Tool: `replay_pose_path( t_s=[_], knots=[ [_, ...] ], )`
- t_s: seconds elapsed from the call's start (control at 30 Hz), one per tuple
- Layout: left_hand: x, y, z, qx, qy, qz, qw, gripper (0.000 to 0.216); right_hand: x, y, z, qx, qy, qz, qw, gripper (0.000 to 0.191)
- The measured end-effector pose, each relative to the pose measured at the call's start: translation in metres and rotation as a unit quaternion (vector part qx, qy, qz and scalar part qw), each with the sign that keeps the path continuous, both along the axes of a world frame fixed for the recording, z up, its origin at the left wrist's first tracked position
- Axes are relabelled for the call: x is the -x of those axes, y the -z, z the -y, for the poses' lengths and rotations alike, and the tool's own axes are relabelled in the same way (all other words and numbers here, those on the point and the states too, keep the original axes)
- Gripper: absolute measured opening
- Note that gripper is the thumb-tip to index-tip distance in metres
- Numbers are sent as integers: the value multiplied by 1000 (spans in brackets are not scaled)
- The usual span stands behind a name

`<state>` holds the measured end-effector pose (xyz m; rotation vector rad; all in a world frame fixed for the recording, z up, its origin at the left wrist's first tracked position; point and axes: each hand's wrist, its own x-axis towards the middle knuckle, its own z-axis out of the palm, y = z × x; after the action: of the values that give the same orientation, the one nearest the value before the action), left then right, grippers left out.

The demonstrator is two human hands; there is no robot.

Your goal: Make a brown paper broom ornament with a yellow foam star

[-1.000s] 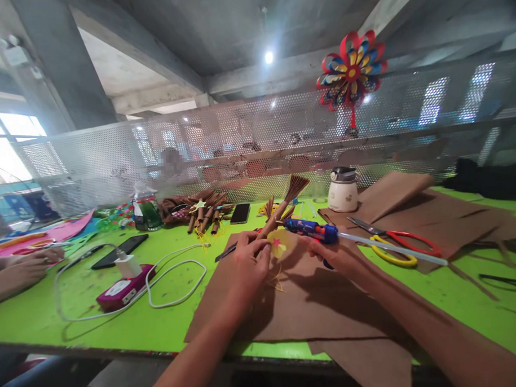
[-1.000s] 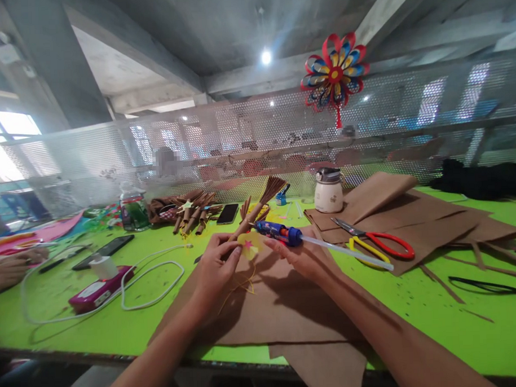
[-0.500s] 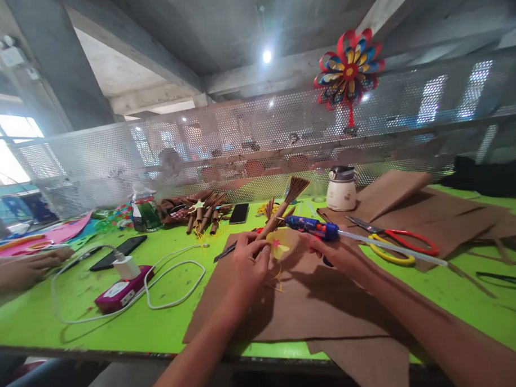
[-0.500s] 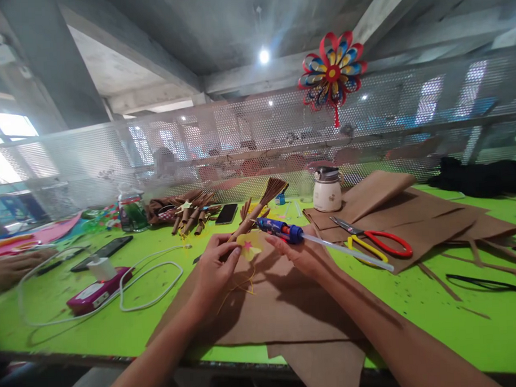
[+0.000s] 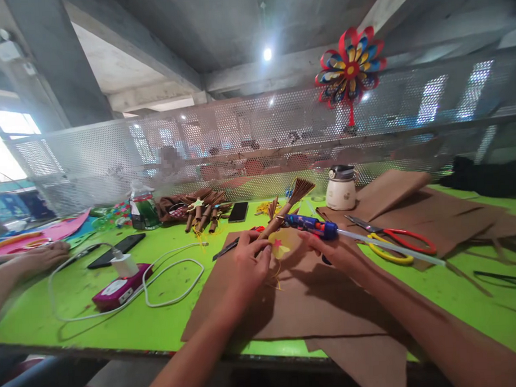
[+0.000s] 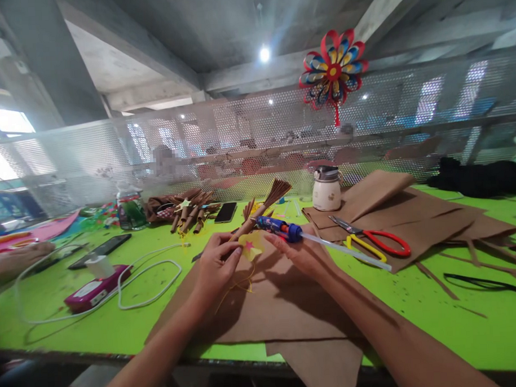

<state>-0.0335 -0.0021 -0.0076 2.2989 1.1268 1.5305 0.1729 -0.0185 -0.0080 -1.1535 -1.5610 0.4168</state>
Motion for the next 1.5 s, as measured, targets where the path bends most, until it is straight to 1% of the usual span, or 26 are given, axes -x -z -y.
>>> replay_pose_path(
  t_s=[0.2,0.33,0.47,0.57,0.8,0.9,1.03,1.3,1.37,1.5],
  knots=[
    [3,2,-3,4,-15,-13,1000,18,2,3,3,7,-7,24,1000,37],
    [3,2,-1,-2,-17,-23,1000,18,7,1,5,5,-11,33,999,37],
    [1,2,1,-8,-15,-32,999,18,7,-1,4,-14,14,35,999,39],
    [1,2,1,-5,-21,-38,999,19,4,-2,3,-7,23,42,999,39],
    [3,-1,0,0,-21,-9,1000,17,2,4,1,2,15,28,999,38],
    [6,1,-4,2,-26,0,1000,17,2,7,0,5,20,41,999,38],
    [10,4,-9,10,-32,8,999,16,2,9,0,-1,5,52,999,38],
    [7,4,-7,22,-23,9,999,15,1,7,0,-4,6,33,999,38],
    [7,2,-6,33,-15,18,999,14,0,5,1,-4,3,42,999,37],
    [7,-2,-5,57,2,54,997,15,0,1,3,-14,17,65,998,37]
  ],
)
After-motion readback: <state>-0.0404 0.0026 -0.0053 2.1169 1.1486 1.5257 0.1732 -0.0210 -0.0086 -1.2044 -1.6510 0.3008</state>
